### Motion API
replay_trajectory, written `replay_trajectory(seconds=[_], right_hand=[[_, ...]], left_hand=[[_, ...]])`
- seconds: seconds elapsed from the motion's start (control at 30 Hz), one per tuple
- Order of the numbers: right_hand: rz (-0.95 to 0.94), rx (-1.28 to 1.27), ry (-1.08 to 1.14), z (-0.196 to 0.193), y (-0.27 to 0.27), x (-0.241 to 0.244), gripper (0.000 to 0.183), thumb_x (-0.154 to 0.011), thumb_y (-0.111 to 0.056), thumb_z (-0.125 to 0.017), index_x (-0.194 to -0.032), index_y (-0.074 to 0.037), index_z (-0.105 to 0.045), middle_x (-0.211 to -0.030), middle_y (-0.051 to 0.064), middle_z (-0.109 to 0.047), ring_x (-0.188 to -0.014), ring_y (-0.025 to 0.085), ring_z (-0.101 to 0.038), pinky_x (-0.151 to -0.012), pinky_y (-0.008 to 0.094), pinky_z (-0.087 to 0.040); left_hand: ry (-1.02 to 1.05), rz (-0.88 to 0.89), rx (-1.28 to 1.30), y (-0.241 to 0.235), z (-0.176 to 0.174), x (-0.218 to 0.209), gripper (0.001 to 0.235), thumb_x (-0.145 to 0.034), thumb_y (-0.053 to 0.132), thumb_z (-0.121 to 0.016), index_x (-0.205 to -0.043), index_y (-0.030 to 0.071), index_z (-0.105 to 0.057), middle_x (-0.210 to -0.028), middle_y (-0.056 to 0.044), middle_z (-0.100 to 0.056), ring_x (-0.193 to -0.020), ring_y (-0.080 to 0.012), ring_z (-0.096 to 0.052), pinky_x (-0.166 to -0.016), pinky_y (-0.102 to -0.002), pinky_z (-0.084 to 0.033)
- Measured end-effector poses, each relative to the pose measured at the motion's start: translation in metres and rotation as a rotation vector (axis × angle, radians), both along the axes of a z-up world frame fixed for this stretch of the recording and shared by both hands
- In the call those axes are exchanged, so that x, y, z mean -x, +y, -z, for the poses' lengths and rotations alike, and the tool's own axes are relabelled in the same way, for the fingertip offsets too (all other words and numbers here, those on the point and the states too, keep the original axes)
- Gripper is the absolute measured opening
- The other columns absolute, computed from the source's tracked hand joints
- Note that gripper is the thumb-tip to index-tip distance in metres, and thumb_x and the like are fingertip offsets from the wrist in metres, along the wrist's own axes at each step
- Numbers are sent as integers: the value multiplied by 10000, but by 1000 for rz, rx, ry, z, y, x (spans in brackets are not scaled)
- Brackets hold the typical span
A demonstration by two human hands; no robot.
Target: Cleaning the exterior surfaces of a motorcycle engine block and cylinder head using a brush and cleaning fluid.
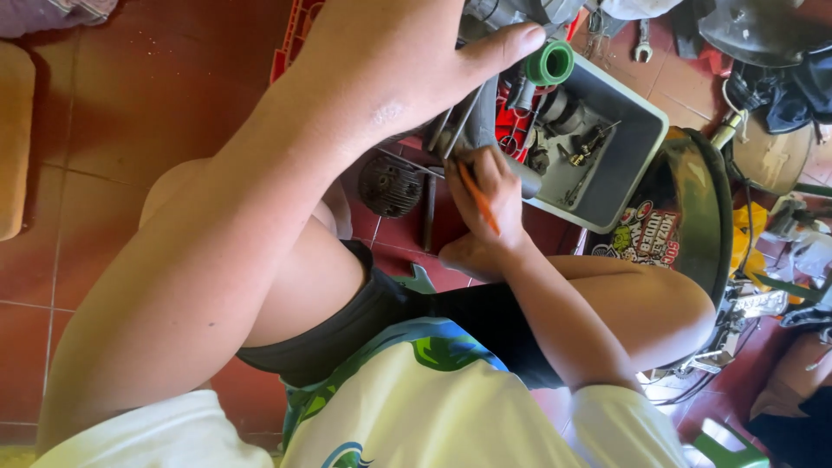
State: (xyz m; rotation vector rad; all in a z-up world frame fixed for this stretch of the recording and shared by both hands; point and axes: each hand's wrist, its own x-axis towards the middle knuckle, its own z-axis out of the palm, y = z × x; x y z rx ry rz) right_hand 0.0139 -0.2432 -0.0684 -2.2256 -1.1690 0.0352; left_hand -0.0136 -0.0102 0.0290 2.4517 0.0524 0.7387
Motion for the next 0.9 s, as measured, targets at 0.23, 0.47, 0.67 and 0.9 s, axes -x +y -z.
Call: replay_trajectory(seconds=[0.23,0.47,0.67,0.9], right_hand=[[-201,542,-109,9,-60,-17,210,-989,-201,-620,-1175,-104,-615,-1091,73,-641,-806,291,-694,-649,395,-556],[-297,354,-238,-5,-21,-2,198,-936,-87,-657,-1129,-51,-632,-1043,92,-617,-864,255,-645,-754,340,-534],[-363,115,-24,-15,14,20,231,-940,-14,-651,-1163,36,-625,-1160,214,-584,-986,374,-612,-889,424,-525],[-234,385,-239,8,-53,-3,237,-911,-154,-668,-1113,-37,-626,-1104,115,-601,-909,281,-624,-788,358,-516]], left_hand=[[12,52,72,0,-4,1,422,-1041,393,-808,-1114,-14,-722,-843,-174,-769,-487,-289,-666,-407,-368,-519],[-50,43,21,0,0,-3,435,-1039,417,-831,-1127,6,-720,-827,-152,-758,-473,-271,-641,-427,-348,-519],[-20,42,42,-1,3,1,456,-1030,414,-822,-1132,-6,-678,-832,-160,-733,-508,-305,-635,-469,-384,-519],[3,56,12,6,-5,12,516,-1053,425,-828,-1211,-29,-640,-964,-197,-746,-647,-362,-673,-589,-429,-542]])
